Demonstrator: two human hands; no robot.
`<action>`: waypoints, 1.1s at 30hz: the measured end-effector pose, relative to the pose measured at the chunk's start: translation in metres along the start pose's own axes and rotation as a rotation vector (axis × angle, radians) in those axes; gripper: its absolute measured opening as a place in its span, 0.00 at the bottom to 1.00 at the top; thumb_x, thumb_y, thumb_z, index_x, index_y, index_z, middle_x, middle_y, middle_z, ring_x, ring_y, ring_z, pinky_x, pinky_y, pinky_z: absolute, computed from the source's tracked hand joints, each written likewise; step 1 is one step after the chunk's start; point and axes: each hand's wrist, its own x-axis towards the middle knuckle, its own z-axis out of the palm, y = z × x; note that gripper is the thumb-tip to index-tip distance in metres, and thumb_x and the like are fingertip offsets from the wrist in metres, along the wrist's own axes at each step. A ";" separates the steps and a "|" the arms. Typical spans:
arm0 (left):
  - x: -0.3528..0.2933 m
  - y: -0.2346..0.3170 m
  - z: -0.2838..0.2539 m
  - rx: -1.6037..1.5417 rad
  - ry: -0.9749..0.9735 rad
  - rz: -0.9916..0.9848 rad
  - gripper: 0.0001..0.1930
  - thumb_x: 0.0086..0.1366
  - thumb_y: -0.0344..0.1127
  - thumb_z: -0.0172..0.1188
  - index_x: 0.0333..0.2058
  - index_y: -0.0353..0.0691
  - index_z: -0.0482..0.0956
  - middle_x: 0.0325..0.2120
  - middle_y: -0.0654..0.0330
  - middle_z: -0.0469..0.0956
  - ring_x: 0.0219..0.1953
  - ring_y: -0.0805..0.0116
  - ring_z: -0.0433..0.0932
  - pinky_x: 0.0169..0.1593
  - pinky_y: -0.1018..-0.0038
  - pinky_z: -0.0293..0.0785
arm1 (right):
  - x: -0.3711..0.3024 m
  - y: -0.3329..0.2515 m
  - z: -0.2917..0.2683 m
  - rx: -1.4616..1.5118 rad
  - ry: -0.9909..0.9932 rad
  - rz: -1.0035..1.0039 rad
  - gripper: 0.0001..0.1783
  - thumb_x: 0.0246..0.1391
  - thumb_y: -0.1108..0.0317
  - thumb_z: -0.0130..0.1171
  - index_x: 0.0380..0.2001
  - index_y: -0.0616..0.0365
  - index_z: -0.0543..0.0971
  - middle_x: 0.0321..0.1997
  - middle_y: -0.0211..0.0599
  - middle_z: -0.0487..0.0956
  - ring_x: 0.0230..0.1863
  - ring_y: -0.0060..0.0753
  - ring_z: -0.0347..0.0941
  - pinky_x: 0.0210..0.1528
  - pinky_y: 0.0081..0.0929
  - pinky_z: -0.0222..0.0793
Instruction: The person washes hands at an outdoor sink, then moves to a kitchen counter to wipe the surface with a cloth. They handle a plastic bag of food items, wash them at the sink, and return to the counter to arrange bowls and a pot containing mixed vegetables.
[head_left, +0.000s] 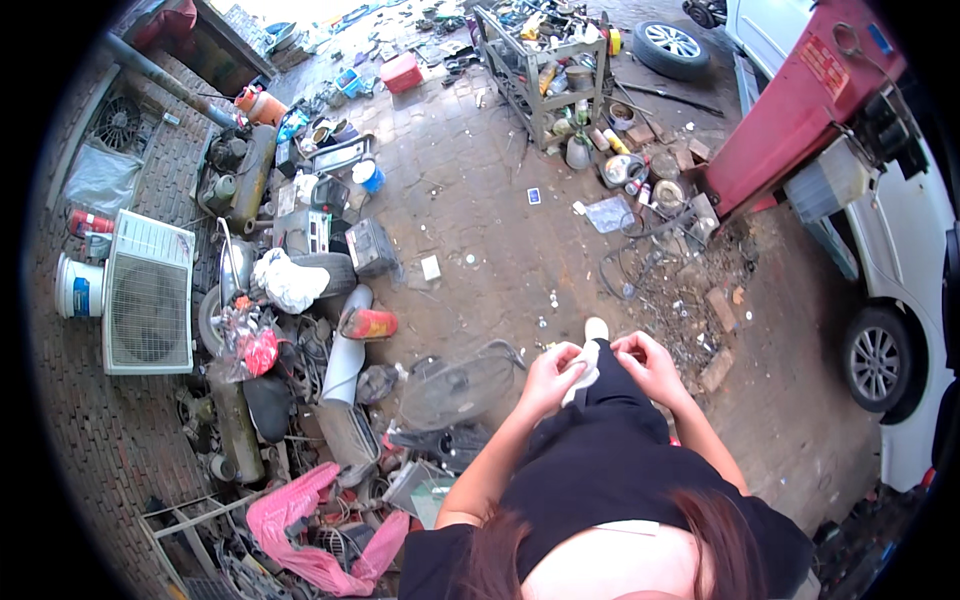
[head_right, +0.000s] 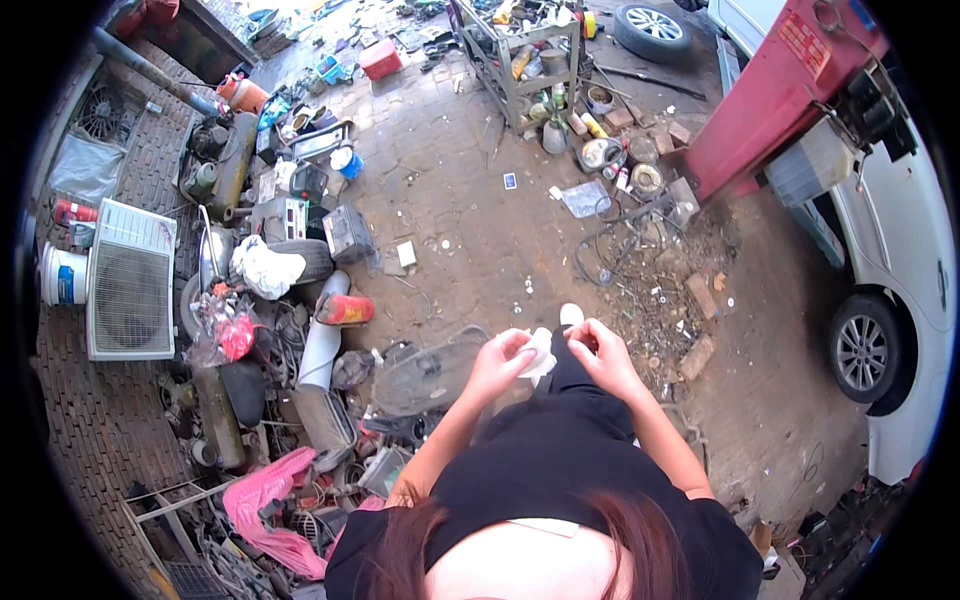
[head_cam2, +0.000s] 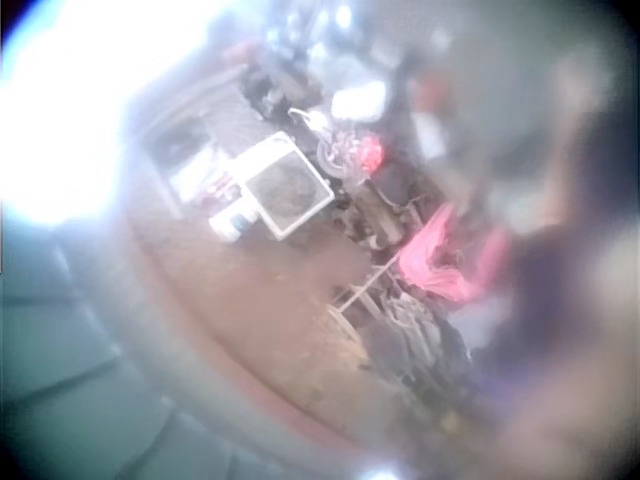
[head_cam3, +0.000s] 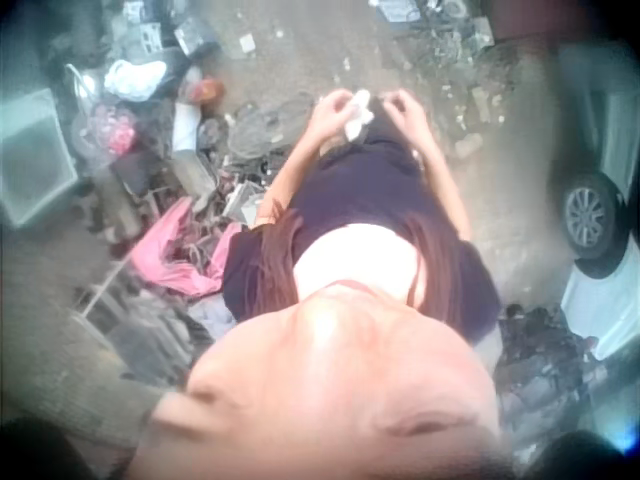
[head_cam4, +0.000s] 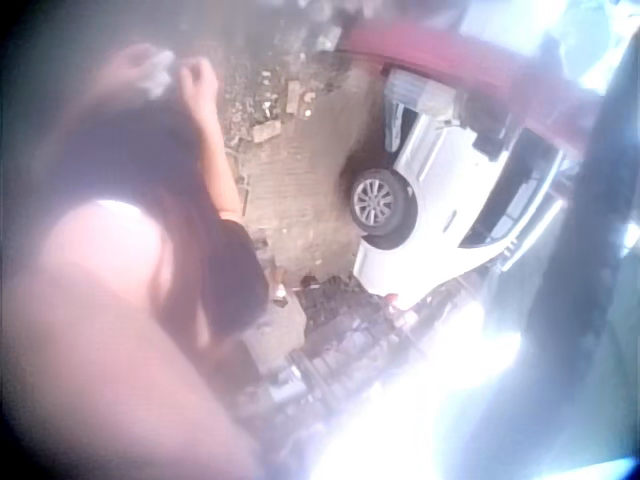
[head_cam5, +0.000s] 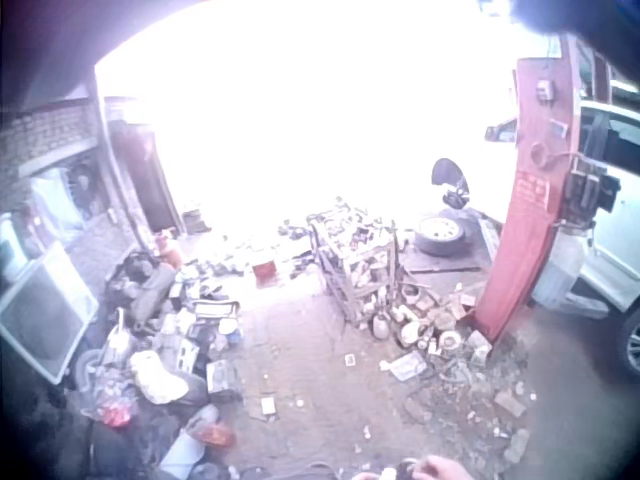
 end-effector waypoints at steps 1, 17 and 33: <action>0.023 0.005 -0.007 0.038 -0.017 0.002 0.08 0.57 0.28 0.57 0.36 0.34 0.73 0.32 0.62 0.76 0.36 0.77 0.74 0.41 0.77 0.70 | 0.021 -0.006 -0.001 0.038 0.008 0.016 0.07 0.49 0.75 0.57 0.32 0.62 0.71 0.37 0.35 0.76 0.38 0.21 0.72 0.40 0.21 0.69; 0.335 0.152 -0.263 0.347 0.547 0.076 0.09 0.51 0.32 0.63 0.32 0.39 0.78 0.17 0.62 0.66 0.20 0.72 0.66 0.26 0.74 0.64 | 0.530 -0.179 0.031 -0.385 -0.377 -0.299 0.07 0.49 0.69 0.58 0.29 0.61 0.74 0.21 0.38 0.73 0.22 0.31 0.69 0.27 0.26 0.65; 0.609 0.285 -0.649 0.217 0.810 0.211 0.08 0.51 0.23 0.57 0.32 0.33 0.77 0.28 0.63 0.71 0.25 0.78 0.70 0.29 0.81 0.67 | 0.946 -0.339 0.205 -0.427 -0.369 -0.527 0.09 0.47 0.70 0.58 0.26 0.63 0.71 0.22 0.41 0.68 0.24 0.38 0.66 0.28 0.29 0.63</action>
